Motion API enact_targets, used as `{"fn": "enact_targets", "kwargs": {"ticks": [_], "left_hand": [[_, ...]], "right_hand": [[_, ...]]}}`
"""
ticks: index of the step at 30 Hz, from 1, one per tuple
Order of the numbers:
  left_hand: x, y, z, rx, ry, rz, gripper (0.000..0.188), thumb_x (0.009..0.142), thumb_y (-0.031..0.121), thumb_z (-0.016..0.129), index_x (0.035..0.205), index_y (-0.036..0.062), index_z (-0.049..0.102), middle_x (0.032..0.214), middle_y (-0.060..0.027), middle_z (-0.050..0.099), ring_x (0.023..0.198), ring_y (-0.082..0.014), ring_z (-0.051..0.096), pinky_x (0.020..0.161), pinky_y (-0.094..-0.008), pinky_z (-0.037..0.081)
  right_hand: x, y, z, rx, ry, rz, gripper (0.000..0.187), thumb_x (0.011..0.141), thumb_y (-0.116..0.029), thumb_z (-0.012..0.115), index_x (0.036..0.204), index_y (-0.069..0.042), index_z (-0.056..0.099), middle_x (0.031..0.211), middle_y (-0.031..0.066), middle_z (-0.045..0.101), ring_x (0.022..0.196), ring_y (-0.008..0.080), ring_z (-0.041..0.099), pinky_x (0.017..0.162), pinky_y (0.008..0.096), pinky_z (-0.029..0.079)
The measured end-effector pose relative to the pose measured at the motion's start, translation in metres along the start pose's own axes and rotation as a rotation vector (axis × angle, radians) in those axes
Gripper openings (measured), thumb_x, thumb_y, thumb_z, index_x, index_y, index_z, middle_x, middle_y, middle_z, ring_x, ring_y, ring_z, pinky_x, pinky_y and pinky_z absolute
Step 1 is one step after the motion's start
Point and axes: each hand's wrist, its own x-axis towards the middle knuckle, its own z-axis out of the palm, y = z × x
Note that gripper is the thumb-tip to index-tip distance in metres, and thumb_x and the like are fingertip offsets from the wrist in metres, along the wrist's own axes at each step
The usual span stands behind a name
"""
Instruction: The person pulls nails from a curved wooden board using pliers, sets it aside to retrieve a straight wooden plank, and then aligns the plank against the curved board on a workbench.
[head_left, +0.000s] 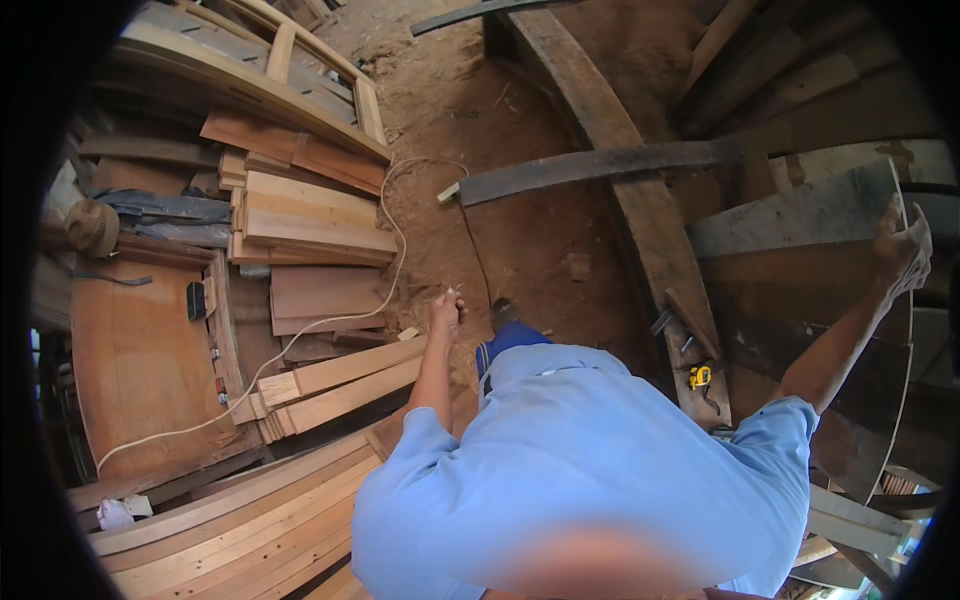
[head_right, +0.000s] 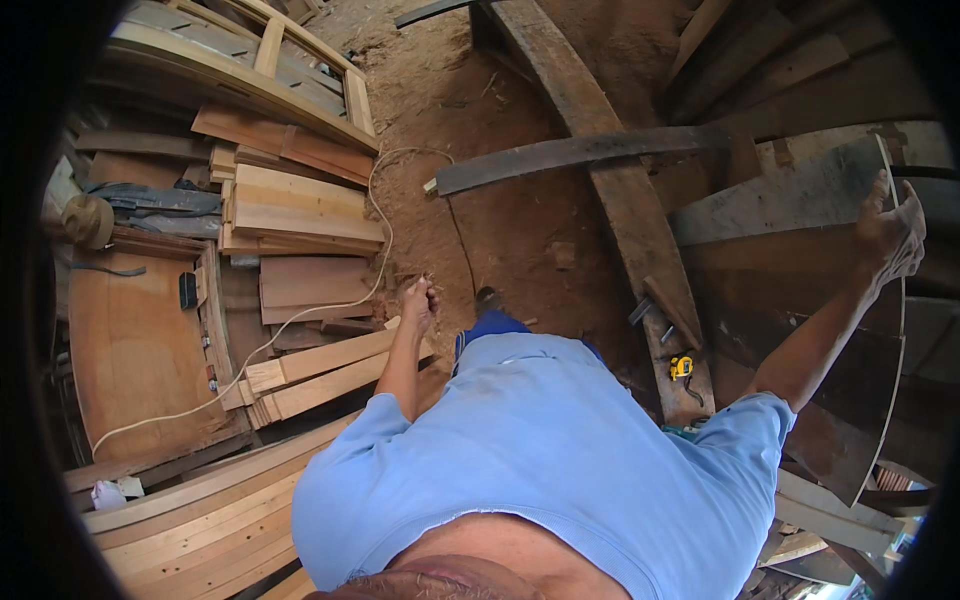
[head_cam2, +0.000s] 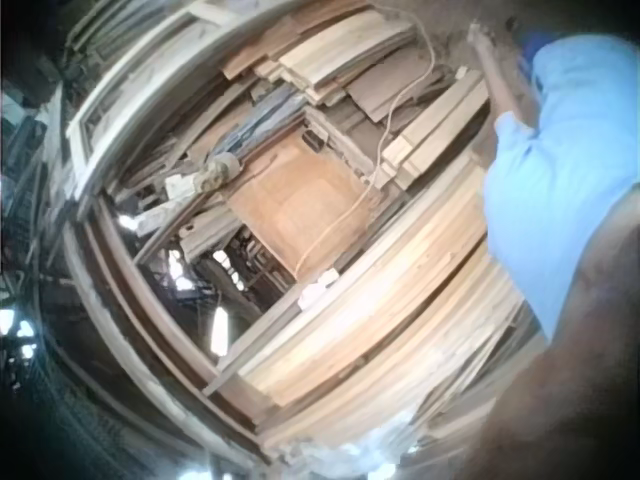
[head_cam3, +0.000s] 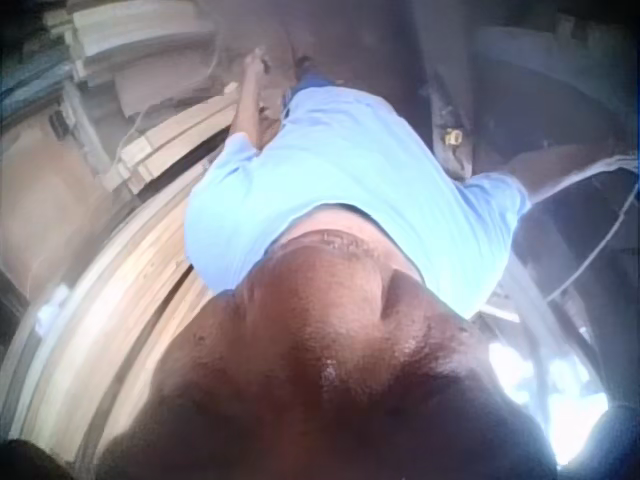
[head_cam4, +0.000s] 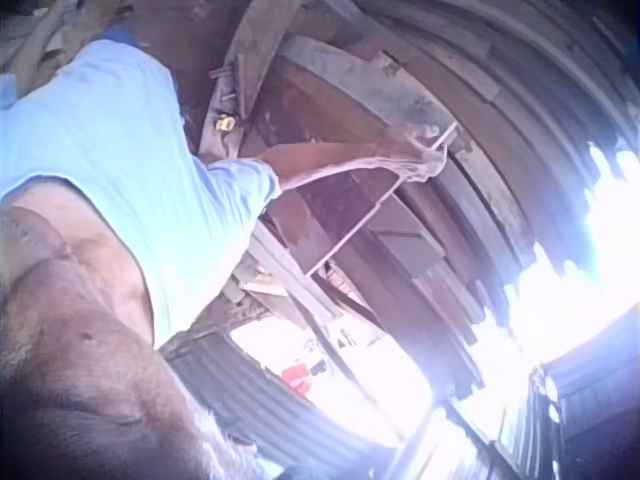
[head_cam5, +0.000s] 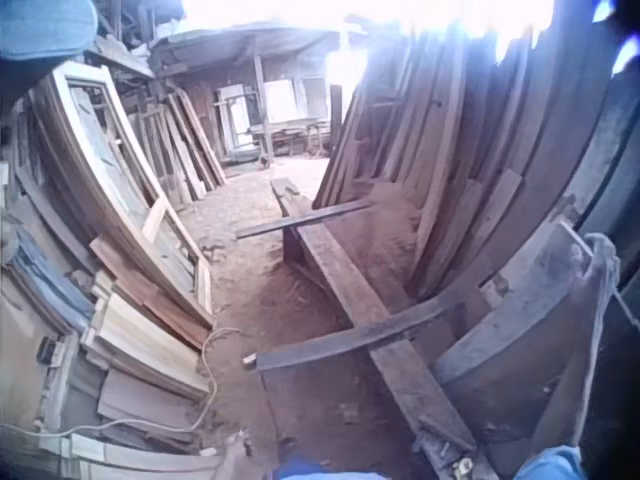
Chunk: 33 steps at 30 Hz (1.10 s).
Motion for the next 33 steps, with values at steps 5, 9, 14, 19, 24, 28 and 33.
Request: {"fn": "enact_targets", "kwargs": {"ticks": [5,9,14,19,24,28,33], "left_hand": [[-0.033,-0.033,0.017,-0.092,0.015,-0.082,0.026,0.101,0.039,0.055,0.090,0.0153,0.059,0.065,0.0040,0.054,0.053,-0.0126,0.054,0.046,-0.0285,0.042],[-0.052,-0.096,-0.013,-0.315,-0.006,-0.082,0.029,0.101,0.036,0.055,0.079,0.0175,0.052,0.060,0.0041,0.047,0.051,-0.0113,0.046,0.046,-0.0254,0.037],[-0.098,-0.105,-0.031,-0.166,0.164,-0.225,0.029,0.103,0.034,0.049,0.081,0.0160,0.052,0.061,0.0034,0.045,0.052,-0.0130,0.046,0.044,-0.0294,0.034],[-0.053,-0.118,-0.030,-0.122,0.181,-0.277,0.027,0.103,0.036,0.049,0.085,0.0171,0.055,0.061,0.0036,0.048,0.053,-0.0128,0.048,0.046,-0.0281,0.037],[-0.036,-0.059,0.033,-0.045,0.013,-0.166,0.024,0.102,0.036,0.052,0.086,0.0184,0.056,0.062,0.0055,0.052,0.054,-0.0110,0.051,0.047,-0.0260,0.040],[-0.028,-0.038,0.046,-0.046,-0.036,-0.075,0.021,0.100,0.036,0.054,0.088,0.0187,0.057,0.062,0.0061,0.053,0.054,-0.0102,0.053,0.046,-0.0253,0.042],[-0.041,-0.065,0.010,-0.115,0.034,-0.035,0.017,0.099,0.032,0.058,0.093,0.0167,0.060,0.068,0.0048,0.057,0.053,-0.0101,0.055,0.045,-0.0258,0.042]], "right_hand": [[-0.054,-0.016,-0.005,0.574,-0.136,-0.156,0.037,0.093,-0.039,0.065,0.113,-0.009,0.070,0.113,0.0163,0.069,0.106,0.0327,0.066,0.090,0.0427,0.050],[-0.070,-0.054,-0.003,0.360,0.019,-0.288,0.038,0.090,-0.041,0.066,0.119,-0.015,0.067,0.132,0.0153,0.061,0.121,0.0357,0.057,0.100,0.0484,0.043],[0.042,0.032,-0.003,0.021,-0.073,0.016,0.059,0.090,-0.063,0.053,0.135,-0.025,0.057,0.146,0.0139,0.050,0.132,0.0384,0.048,0.108,0.0505,0.034],[0.054,0.096,0.040,-0.068,-0.661,0.201,0.072,0.089,-0.075,0.042,0.137,-0.023,0.056,0.142,0.0130,0.055,0.133,0.0360,0.049,0.107,0.0492,0.037],[0.046,0.119,0.074,-0.052,-0.730,0.199,0.069,0.091,-0.069,0.043,0.136,-0.019,0.056,0.138,0.0149,0.058,0.132,0.0338,0.051,0.106,0.0467,0.040],[0.034,0.124,0.101,-0.264,-0.555,0.154,0.065,0.092,-0.062,0.047,0.134,-0.015,0.056,0.143,0.0096,0.054,0.131,0.0325,0.051,0.106,0.0469,0.041],[-0.051,0.088,0.117,0.135,-0.350,-0.051,0.050,0.092,-0.049,0.051,0.119,-0.009,0.061,0.123,0.0161,0.060,0.116,0.0378,0.057,0.096,0.0482,0.045]]}}
